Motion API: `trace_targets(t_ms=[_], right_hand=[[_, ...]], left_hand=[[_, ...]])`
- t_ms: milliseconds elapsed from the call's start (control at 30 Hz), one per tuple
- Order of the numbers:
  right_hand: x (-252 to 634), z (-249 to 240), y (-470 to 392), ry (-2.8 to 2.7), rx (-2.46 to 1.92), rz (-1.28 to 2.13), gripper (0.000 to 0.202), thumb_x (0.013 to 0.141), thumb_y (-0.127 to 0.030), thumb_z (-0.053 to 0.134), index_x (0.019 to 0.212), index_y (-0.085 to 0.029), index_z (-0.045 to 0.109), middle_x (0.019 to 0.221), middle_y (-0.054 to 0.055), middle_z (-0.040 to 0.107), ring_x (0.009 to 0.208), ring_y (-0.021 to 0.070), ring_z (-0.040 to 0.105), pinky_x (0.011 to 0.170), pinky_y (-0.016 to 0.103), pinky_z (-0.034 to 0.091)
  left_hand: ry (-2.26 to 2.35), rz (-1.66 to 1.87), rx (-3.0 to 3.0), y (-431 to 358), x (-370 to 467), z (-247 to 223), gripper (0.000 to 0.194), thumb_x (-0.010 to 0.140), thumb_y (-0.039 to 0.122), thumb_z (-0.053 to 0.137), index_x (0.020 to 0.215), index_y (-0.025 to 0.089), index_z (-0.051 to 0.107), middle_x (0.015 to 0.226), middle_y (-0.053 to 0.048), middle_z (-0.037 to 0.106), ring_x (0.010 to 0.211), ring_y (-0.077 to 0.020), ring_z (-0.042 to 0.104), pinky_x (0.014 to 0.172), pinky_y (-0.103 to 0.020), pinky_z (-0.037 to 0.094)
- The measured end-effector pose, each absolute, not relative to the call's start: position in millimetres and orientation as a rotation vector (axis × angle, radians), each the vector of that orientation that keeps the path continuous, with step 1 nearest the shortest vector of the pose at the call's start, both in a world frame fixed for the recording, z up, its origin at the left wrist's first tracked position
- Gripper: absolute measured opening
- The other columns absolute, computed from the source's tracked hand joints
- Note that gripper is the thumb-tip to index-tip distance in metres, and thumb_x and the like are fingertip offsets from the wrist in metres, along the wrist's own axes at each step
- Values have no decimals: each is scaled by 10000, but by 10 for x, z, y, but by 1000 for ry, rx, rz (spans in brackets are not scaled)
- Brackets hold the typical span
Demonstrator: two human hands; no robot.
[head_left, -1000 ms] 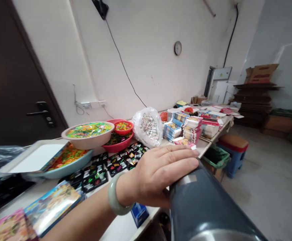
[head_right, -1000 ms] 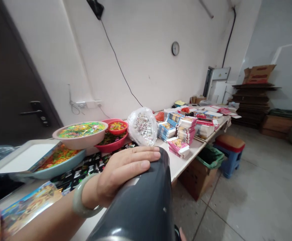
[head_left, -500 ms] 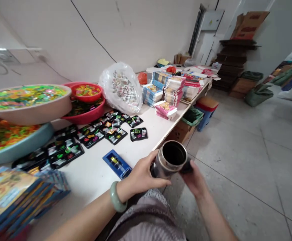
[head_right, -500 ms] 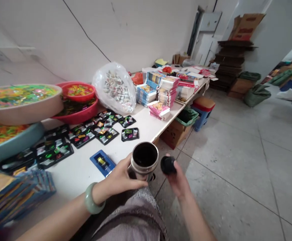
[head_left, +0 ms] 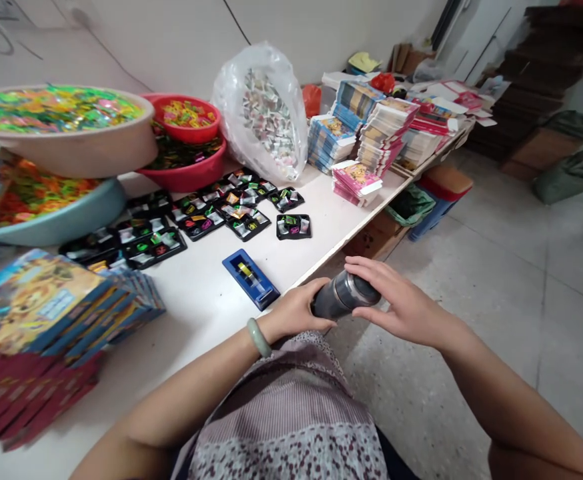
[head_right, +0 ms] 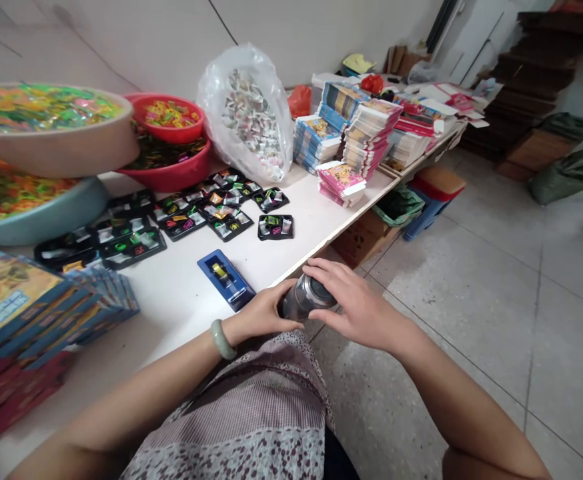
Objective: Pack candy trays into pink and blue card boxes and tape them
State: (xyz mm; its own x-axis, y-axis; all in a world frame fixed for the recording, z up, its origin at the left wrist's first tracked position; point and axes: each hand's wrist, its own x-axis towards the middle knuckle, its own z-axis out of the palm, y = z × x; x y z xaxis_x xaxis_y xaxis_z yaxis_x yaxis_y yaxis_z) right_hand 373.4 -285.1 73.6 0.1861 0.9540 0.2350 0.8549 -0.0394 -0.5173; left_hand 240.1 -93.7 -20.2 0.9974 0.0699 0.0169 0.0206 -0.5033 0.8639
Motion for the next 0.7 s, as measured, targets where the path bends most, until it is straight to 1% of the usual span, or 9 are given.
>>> trace_targets(t_ms=[200, 300, 400, 467, 533, 567, 600, 633, 700], right_hand=[[3687, 554, -2820, -1652, -2041, 146, 641, 950, -363, 505, 1530, -315, 234, 1459, 117, 442, 1328, 321, 453, 1061, 544, 439], [3631, 434, -2816, -1571, -2082, 115, 640, 945, -361, 504, 1528, -313, 244, 1444, 127, 454, 1306, 334, 467, 1046, 558, 440], [3558, 268, -2831, -1436, -2083, 111, 628, 927, -358, 537, 1506, -316, 295, 1434, 127, 472, 1313, 332, 464, 1069, 562, 409], [3495, 95, -2855, -1272, -2007, 132, 739, 889, -388, 605, 1522, -303, 233, 1467, 133, 444, 1340, 317, 445, 1098, 545, 380], [3418, -134, -2873, -1062, -1844, 173, 956, 822, -461, 681, 1544, -270, 85, 1530, 158, 356, 1374, 303, 414, 1100, 518, 385], [3375, -258, -2873, -957, -1757, 201, 1044, 783, -501, 709, 1542, -249, 38, 1548, 176, 319, 1377, 303, 412, 1081, 506, 409], [3329, -376, -2864, -864, -1695, 237, 1072, 749, -529, 727, 1535, -231, 61, 1541, 188, 326, 1361, 307, 433, 1049, 494, 440], [3284, -479, -2844, -791, -1673, 284, 1039, 716, -535, 747, 1512, -217, 160, 1498, 189, 397, 1316, 311, 483, 1012, 485, 469], [3204, -610, -2778, -669, -1727, 342, 822, 665, -495, 780, 1353, -200, 439, 1300, 156, 598, 1160, 313, 599, 951, 480, 503]], left_hand=[[81, 87, 2050, -975, 2403, -273, 770, 646, 411, 811, 1310, 169, 506, 1219, -84, 650, 1077, -268, 630, 952, -375, 497], [112, 110, 2054, -1037, 2399, -380, 781, 641, 412, 815, 1309, 160, 501, 1237, -91, 642, 1089, -272, 626, 959, -387, 498], [164, 136, 2073, -1089, 2378, -488, 778, 643, 374, 815, 1317, 162, 489, 1295, -110, 614, 1147, -283, 605, 1020, -414, 469], [188, 142, 2078, -1106, 2354, -523, 762, 652, 334, 806, 1321, 171, 481, 1321, -114, 600, 1174, -285, 592, 1047, -424, 454], [213, 142, 2071, -1114, 2327, -524, 750, 663, 319, 797, 1324, 180, 470, 1324, -109, 599, 1180, -281, 591, 1046, -428, 459], [228, 148, 2065, -1116, 2316, -515, 751, 670, 320, 792, 1329, 181, 461, 1324, -107, 598, 1184, -281, 589, 1044, -431, 462], [243, 159, 2060, -1120, 2309, -503, 755, 675, 323, 787, 1336, 180, 451, 1325, -107, 597, 1189, -283, 586, 1044, -436, 464], [252, 170, 2058, -1127, 2310, -490, 760, 677, 325, 786, 1340, 179, 444, 1324, -110, 596, 1194, -287, 583, 1043, -442, 465], [238, 196, 2070, -1150, 2339, -460, 756, 676, 301, 783, 1339, 181, 442, 1324, -113, 594, 1203, -296, 578, 1045, -451, 465]])
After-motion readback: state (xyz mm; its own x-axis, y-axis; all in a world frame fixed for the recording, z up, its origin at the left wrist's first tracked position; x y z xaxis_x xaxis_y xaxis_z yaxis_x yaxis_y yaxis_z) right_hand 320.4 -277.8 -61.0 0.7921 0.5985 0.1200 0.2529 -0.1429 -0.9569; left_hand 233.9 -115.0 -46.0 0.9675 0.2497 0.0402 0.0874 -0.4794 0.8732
